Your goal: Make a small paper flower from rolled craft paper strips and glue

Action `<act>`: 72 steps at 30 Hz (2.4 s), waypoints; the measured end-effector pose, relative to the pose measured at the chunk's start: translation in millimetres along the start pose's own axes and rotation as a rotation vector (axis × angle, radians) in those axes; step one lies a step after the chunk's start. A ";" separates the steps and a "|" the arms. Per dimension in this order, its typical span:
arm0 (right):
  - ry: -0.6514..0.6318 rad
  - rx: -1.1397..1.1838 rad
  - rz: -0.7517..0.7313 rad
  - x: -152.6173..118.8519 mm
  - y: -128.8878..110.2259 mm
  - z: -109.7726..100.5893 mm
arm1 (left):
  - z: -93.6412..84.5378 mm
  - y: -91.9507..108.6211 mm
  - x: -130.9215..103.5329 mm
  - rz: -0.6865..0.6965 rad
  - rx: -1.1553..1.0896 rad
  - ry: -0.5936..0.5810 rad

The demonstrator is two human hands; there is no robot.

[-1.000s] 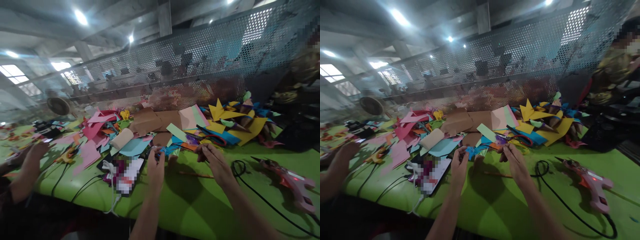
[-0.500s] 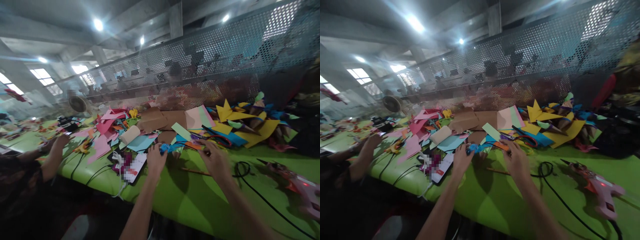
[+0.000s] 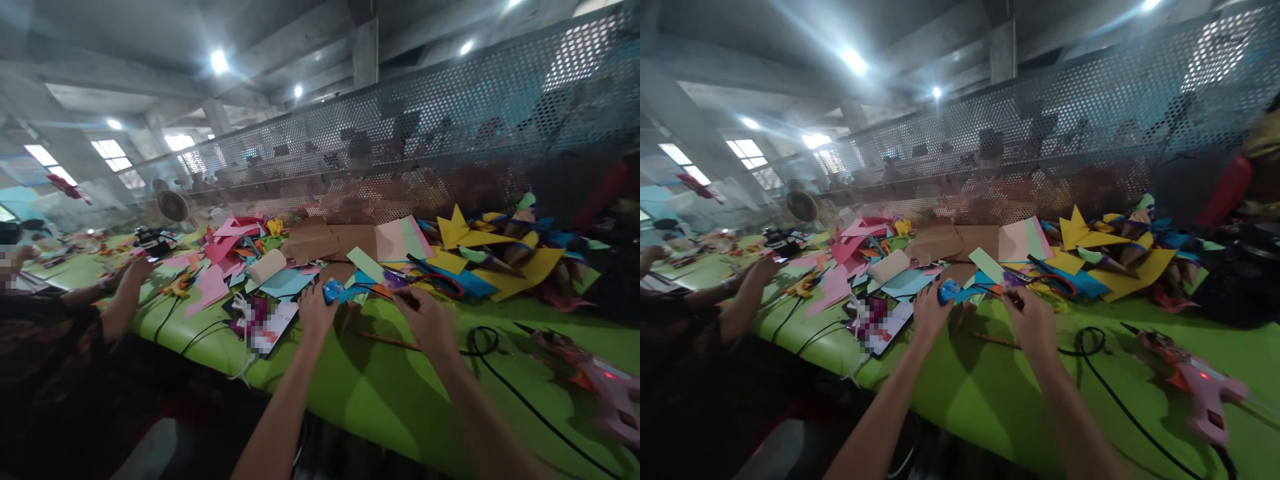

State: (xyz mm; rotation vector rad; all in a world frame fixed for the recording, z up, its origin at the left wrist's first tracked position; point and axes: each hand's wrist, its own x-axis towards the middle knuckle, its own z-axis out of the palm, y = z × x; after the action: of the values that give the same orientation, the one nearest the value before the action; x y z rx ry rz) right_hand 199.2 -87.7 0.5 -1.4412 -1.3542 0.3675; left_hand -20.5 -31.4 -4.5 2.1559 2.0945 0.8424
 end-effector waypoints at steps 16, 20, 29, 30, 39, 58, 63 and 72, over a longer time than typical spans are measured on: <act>-0.138 0.236 -0.132 -1.8 -17.1 9.6 | 0.8 48.8 -15.8 0.211 -1.013 -0.025; -0.116 0.221 -0.176 -2.4 -20.4 8.8 | 2.3 49.8 -25.2 0.264 -1.055 -0.124; 0.003 0.178 -0.285 -7.4 -27.2 6.6 | -7.1 49.5 -28.2 0.405 -0.934 -0.118; 0.016 0.177 -0.289 -7.7 -27.5 6.3 | -7.8 50.1 -29.1 0.402 -0.934 -0.124; 0.056 0.154 -0.292 -9.6 -26.6 5.0 | -15.2 50.2 -38.5 0.269 -1.099 -0.215; -0.062 0.208 -0.157 -11.9 -30.1 8.8 | -4.6 47.2 -33.7 0.179 -1.155 -0.080; -0.095 0.204 -0.133 -11.6 -29.5 9.3 | -1.1 46.8 -33.8 0.242 -1.172 -0.061; -0.113 0.184 -0.151 -12.8 -31.4 7.9 | -2.2 47.1 -35.4 0.329 -1.118 -0.039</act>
State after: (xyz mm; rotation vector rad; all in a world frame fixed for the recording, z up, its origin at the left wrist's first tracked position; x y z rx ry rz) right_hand 172.6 -101.8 18.0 -1.1742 -1.4698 0.4677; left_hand 23.7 -69.9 2.3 1.7684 0.8063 1.4770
